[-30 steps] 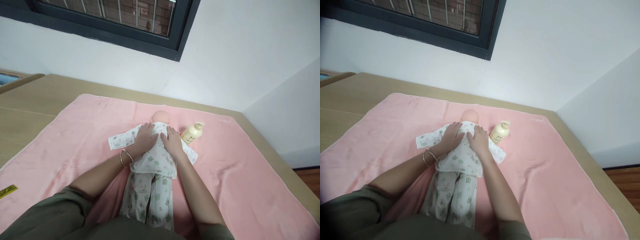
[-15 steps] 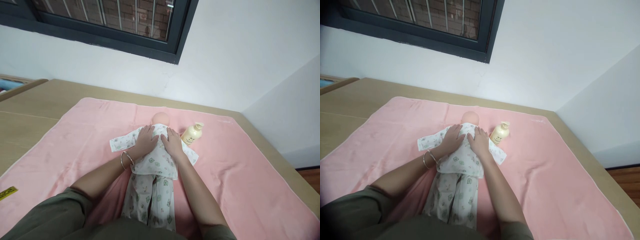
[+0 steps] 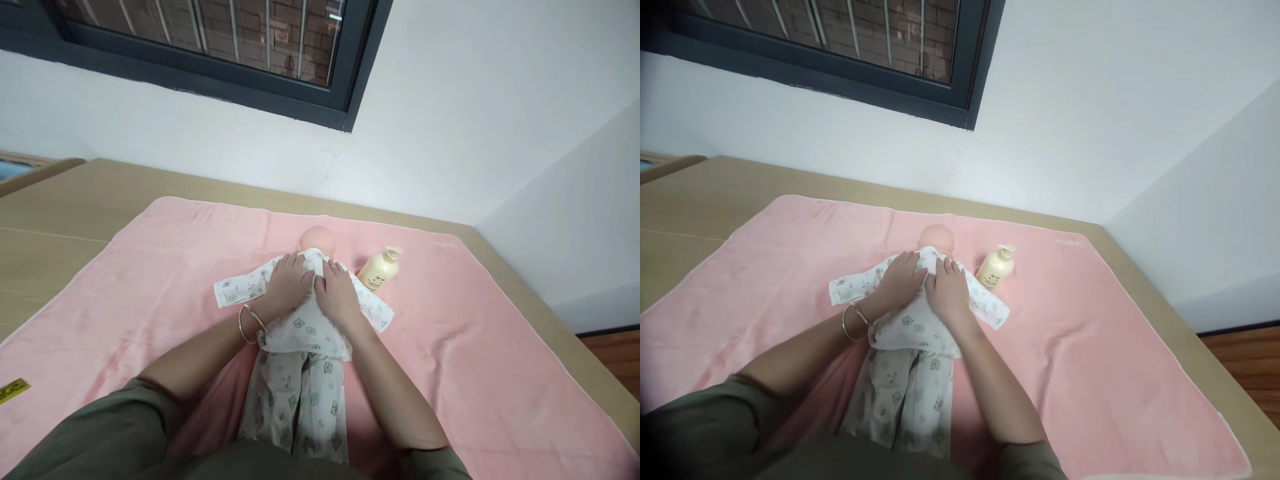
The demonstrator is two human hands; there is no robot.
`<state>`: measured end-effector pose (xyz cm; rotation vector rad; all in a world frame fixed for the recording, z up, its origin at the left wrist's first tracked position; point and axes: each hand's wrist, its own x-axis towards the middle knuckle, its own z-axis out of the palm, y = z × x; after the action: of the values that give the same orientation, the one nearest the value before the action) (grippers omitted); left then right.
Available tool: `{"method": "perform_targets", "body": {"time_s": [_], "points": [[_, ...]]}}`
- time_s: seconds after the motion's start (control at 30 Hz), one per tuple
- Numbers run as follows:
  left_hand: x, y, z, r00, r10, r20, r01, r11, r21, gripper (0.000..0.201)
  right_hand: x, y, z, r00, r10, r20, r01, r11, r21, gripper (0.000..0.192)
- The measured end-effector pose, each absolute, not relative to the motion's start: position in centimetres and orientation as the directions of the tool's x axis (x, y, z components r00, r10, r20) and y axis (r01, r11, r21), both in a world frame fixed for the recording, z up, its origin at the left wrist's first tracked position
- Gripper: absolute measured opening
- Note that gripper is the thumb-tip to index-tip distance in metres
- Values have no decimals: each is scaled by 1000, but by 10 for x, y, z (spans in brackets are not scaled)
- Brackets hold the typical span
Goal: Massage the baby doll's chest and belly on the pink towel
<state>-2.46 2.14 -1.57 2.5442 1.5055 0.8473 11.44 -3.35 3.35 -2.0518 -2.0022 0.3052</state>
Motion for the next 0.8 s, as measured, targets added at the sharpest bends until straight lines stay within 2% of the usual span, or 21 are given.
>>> {"method": "perform_targets", "body": {"time_s": [0.17, 0.23, 0.33, 0.4, 0.53, 0.7, 0.8], "points": [[-18, -4, -9, 345, 837, 424, 837, -479, 264, 44, 139, -14, 30, 71, 997, 39, 916, -49, -399, 59], [-22, 1, -5, 390, 826, 407, 825, -509, 243, 40, 137, -14, 30, 82, 996, 34, 924, -63, -377, 59], [-30, 22, -1, 542, 760, 358, 755, -628, 190, 30, 122, -25, 32, 78, 996, 38, 948, -62, -313, 59], [-34, 36, -1, 573, 753, 325, 729, -649, 218, 28, 111, -34, 34, 74, 997, 34, 957, -61, -282, 59], [-33, 39, -4, 475, 813, 336, 751, -574, 326, 27, 108, -37, 35, 59, 998, 26, 959, -50, -277, 58], [-23, 7, -4, 427, 827, 365, 784, -540, 307, 38, 130, -15, 30, 50, 999, 3, 927, -45, -372, 61], [-20, -3, -2, 411, 827, 383, 798, -529, 288, 44, 135, -10, 30, 65, 998, 14, 920, -54, -388, 62]]}}
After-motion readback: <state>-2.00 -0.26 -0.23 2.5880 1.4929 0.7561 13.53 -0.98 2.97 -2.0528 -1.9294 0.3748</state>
